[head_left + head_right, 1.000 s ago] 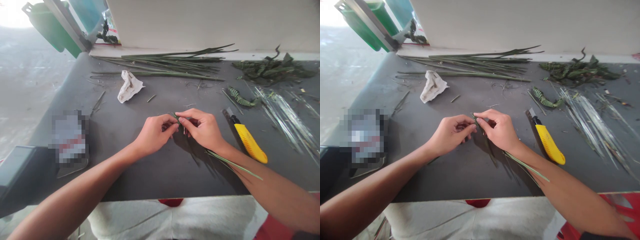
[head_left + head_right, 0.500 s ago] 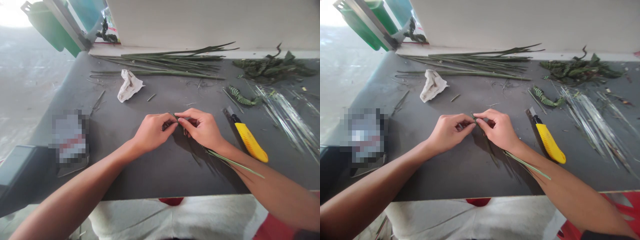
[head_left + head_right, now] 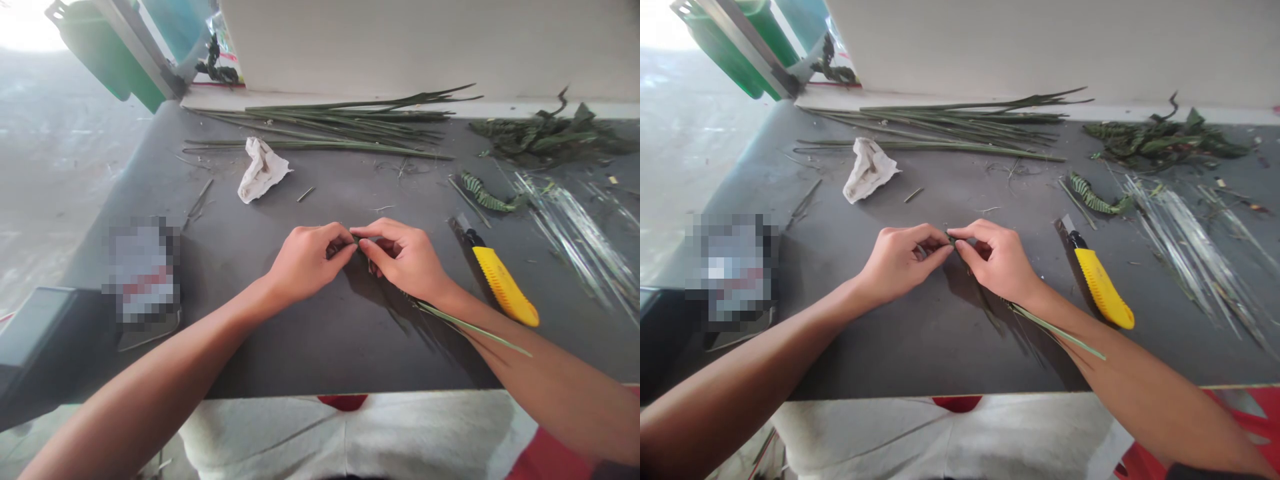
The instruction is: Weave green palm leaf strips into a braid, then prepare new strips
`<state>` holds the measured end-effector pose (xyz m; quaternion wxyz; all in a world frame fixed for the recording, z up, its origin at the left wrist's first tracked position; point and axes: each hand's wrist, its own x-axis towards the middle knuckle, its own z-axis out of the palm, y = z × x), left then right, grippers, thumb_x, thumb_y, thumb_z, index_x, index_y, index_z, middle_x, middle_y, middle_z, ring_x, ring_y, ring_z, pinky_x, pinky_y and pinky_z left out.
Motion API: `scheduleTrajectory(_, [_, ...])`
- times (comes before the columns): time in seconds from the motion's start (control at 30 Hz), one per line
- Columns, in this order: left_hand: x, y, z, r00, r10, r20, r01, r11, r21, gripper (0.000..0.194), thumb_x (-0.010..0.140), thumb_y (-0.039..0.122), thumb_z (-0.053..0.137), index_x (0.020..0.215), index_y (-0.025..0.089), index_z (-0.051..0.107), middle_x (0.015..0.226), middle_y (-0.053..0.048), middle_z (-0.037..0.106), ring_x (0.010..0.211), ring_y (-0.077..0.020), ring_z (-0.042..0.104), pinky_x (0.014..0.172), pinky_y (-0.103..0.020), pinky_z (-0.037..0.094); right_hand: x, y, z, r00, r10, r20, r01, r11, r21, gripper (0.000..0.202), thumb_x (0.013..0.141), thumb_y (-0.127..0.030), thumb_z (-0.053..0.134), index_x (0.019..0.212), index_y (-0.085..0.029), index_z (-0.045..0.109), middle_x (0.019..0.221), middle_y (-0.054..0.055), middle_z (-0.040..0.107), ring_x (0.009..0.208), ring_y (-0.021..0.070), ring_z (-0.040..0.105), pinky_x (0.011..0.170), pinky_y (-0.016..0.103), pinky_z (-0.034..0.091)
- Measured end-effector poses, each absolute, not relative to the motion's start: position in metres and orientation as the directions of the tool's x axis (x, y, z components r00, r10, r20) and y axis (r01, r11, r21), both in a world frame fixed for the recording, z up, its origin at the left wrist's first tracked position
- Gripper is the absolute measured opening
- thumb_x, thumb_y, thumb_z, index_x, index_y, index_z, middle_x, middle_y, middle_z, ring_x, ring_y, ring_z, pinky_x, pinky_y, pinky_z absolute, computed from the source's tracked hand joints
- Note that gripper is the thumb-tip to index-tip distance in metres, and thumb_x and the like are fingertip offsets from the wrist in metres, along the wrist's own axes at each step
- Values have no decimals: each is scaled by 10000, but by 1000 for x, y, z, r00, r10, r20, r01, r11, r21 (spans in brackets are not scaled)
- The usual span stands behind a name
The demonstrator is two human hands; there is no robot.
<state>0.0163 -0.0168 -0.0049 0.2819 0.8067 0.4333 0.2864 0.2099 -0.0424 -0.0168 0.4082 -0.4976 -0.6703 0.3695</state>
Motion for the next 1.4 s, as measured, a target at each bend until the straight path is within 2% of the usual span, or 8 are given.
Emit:
scheduleTrajectory(0.33, [15, -16, -5, 457, 860, 227, 522, -466, 714, 53, 872, 220, 669, 849, 180, 695, 704, 39, 706, 560, -76, 555, 612, -205, 429, 208, -43, -15, -167, 975, 148, 346, 198, -917, 223, 910, -248, 646, 1092, -171, 749, 930, 69, 710, 677, 139, 651, 543, 249, 520])
scheduleTrajectory(0.57, [14, -14, -6, 442, 858, 262, 499, -478, 723, 23, 849, 166, 690, 838, 186, 696, 704, 60, 710, 556, -70, 558, 625, -200, 442, 209, -44, -14, -152, 986, 67, 294, 110, -949, 287, 863, -323, 730, 1110, -179, 741, 901, 50, 718, 507, 95, 593, 471, 248, 498])
scheduleTrajectory(0.77, [10, -5, -4, 467, 854, 231, 528, -479, 701, 89, 887, 251, 696, 828, 185, 703, 712, 42, 711, 579, -89, 567, 628, -217, 434, 210, -42, -15, -157, 987, -26, 247, 14, -969, 298, 854, -322, 741, 1119, -186, 739, 780, 20, 718, 467, 96, 580, 447, 245, 492])
scheduleTrajectory(0.9, [7, -1, -2, 492, 847, 201, 558, -484, 674, 149, 938, 279, 625, 874, 179, 714, 726, 22, 715, 601, -101, 580, 630, -226, 427, 211, -40, -14, -153, 986, -70, 193, -40, -980, 304, 835, -345, 760, 1096, -191, 739, 854, 33, 732, 474, 96, 587, 424, 247, 499])
scheduleTrajectory(1.1, [7, 0, -3, 436, 872, 224, 569, -459, 682, 166, 896, 326, 687, 832, 178, 729, 701, 18, 718, 596, -108, 591, 631, -238, 444, 211, -39, -10, -159, 981, -114, 132, -93, -987, 281, 814, -336, 778, 1050, -190, 738, 746, 1, 680, 463, 107, 593, 388, 244, 490])
scheduleTrajectory(1.2, [7, 1, -2, 374, 897, 236, 554, -420, 719, 145, 854, 315, 732, 812, 176, 717, 712, 16, 727, 629, -115, 624, 653, -238, 474, 210, -39, -8, -150, 980, -128, 103, -113, -988, 276, 808, -327, 782, 1038, -182, 735, 709, -9, 666, 458, 107, 593, 383, 241, 485])
scheduleTrajectory(1.33, [8, 1, -1, 321, 924, 209, 463, -346, 816, 164, 830, 309, 741, 913, 175, 696, 785, 3, 750, 659, -124, 660, 680, -246, 527, 209, -39, -6, -138, 981, -139, 68, -131, -989, 291, 802, -331, 787, 1029, -160, 726, 697, -7, 674, 446, 98, 580, 385, 237, 478])
scheduleTrajectory(1.4, [8, 1, 0, 309, 927, 210, 451, -337, 826, 176, 829, 311, 738, 932, 176, 690, 805, -2, 753, 676, -127, 670, 698, -253, 544, 208, -39, -6, -135, 981, -140, 61, -133, -989, 298, 800, -335, 791, 1030, -157, 723, 699, -6, 676, 442, 92, 575, 387, 234, 477])
